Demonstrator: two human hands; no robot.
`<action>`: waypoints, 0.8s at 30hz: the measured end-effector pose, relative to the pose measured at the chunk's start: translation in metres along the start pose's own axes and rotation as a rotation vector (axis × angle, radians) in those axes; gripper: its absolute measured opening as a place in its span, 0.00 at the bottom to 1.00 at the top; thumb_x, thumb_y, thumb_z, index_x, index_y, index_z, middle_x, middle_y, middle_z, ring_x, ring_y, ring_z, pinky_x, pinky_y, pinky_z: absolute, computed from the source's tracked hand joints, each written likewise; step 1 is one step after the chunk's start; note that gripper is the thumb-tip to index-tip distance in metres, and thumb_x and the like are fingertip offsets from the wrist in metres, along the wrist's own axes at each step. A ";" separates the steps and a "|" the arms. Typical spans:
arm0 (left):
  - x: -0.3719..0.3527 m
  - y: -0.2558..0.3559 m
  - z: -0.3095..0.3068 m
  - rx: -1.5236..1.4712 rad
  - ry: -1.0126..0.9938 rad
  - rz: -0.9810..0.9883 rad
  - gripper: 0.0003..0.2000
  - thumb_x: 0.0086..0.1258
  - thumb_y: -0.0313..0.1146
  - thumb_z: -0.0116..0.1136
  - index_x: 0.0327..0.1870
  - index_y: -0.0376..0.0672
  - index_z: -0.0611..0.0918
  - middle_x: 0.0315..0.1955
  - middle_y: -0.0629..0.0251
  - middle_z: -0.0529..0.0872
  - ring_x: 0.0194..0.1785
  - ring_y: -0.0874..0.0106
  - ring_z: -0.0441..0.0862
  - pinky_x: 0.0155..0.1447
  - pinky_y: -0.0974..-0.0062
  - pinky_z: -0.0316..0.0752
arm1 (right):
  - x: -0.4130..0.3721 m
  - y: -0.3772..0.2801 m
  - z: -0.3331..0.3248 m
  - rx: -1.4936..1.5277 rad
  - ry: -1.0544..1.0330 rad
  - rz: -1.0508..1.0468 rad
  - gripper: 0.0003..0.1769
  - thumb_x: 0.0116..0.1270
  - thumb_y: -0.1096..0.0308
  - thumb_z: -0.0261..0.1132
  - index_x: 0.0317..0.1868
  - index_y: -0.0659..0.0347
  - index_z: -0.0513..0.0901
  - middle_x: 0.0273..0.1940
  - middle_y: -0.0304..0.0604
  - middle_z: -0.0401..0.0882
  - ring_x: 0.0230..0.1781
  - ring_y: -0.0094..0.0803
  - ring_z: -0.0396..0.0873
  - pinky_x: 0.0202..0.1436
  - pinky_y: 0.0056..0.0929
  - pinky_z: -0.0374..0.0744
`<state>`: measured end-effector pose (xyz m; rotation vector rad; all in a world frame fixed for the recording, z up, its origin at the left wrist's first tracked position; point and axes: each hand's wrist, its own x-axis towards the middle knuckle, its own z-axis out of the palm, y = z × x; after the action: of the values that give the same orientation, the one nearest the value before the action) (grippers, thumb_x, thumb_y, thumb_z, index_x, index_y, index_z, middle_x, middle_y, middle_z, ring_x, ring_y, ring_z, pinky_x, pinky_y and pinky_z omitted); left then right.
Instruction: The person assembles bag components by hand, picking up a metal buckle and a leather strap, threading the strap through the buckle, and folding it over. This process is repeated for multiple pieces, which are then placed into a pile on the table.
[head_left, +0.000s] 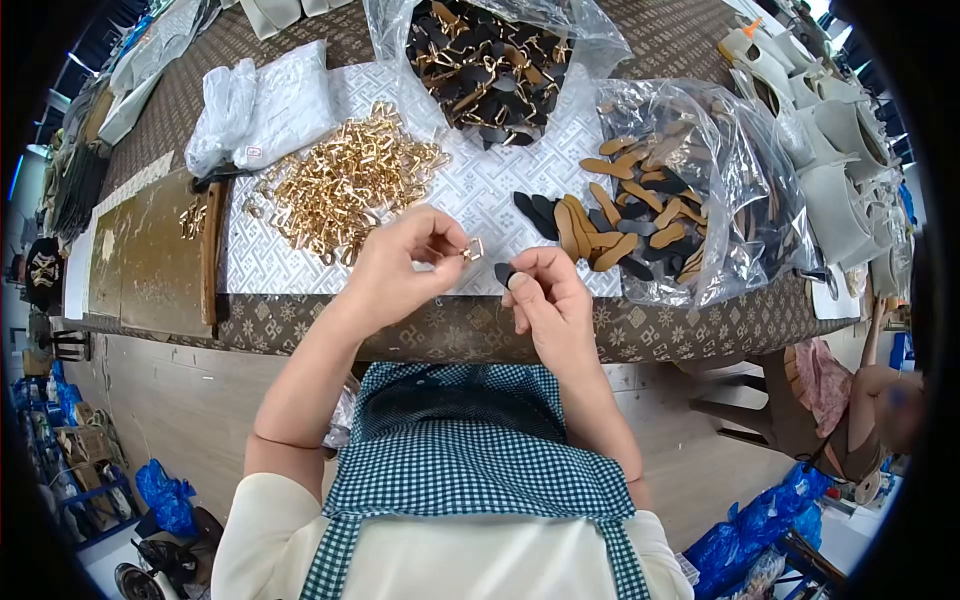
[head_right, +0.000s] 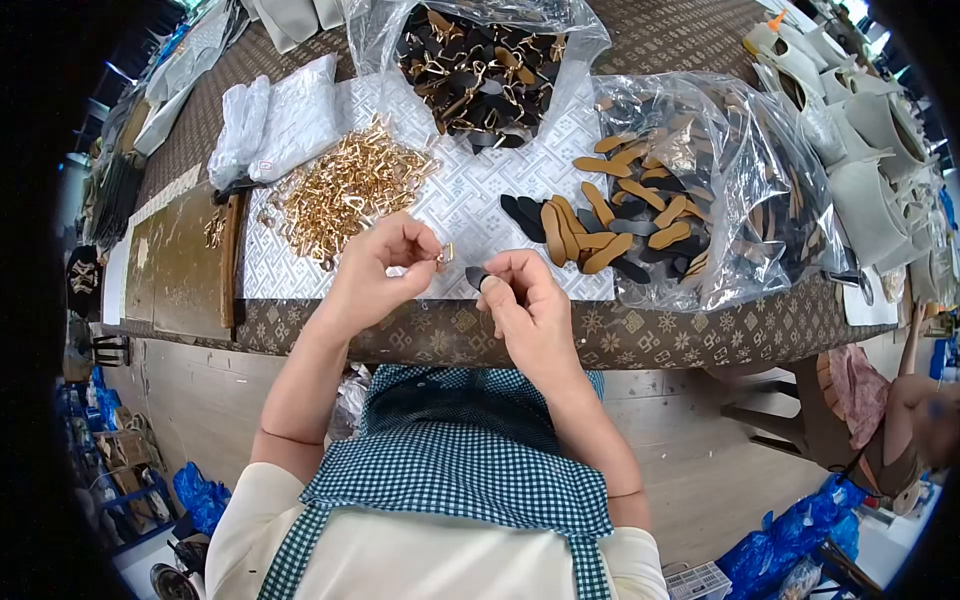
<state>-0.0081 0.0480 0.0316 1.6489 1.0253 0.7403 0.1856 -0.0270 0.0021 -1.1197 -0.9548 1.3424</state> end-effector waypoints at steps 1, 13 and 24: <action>-0.003 0.001 0.003 -0.067 -0.054 0.016 0.09 0.64 0.17 0.57 0.44 0.35 0.78 0.34 0.70 0.80 0.41 0.79 0.83 0.47 0.80 0.80 | 0.001 -0.001 0.001 0.025 -0.007 0.022 0.07 0.75 0.71 0.59 0.49 0.63 0.74 0.31 0.38 0.79 0.21 0.14 0.67 0.24 0.14 0.68; -0.009 -0.006 0.025 -0.548 -0.155 -0.111 0.07 0.71 0.30 0.63 0.40 0.35 0.82 0.31 0.70 0.84 0.35 0.80 0.81 0.41 0.81 0.76 | -0.008 -0.014 0.004 -0.328 -0.036 -0.168 0.15 0.70 0.75 0.60 0.56 0.64 0.78 0.40 0.43 0.85 0.37 0.24 0.83 0.44 0.23 0.80; -0.006 -0.001 0.020 -0.351 -0.226 -0.266 0.05 0.69 0.29 0.60 0.36 0.37 0.81 0.30 0.74 0.83 0.33 0.86 0.76 0.38 0.85 0.72 | -0.009 -0.016 0.005 -0.579 0.015 -0.289 0.15 0.59 0.71 0.74 0.45 0.63 0.81 0.35 0.40 0.86 0.35 0.24 0.84 0.40 0.24 0.81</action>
<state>0.0060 0.0338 0.0243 1.2332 0.8739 0.5088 0.1845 -0.0344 0.0192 -1.3487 -1.4873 0.8380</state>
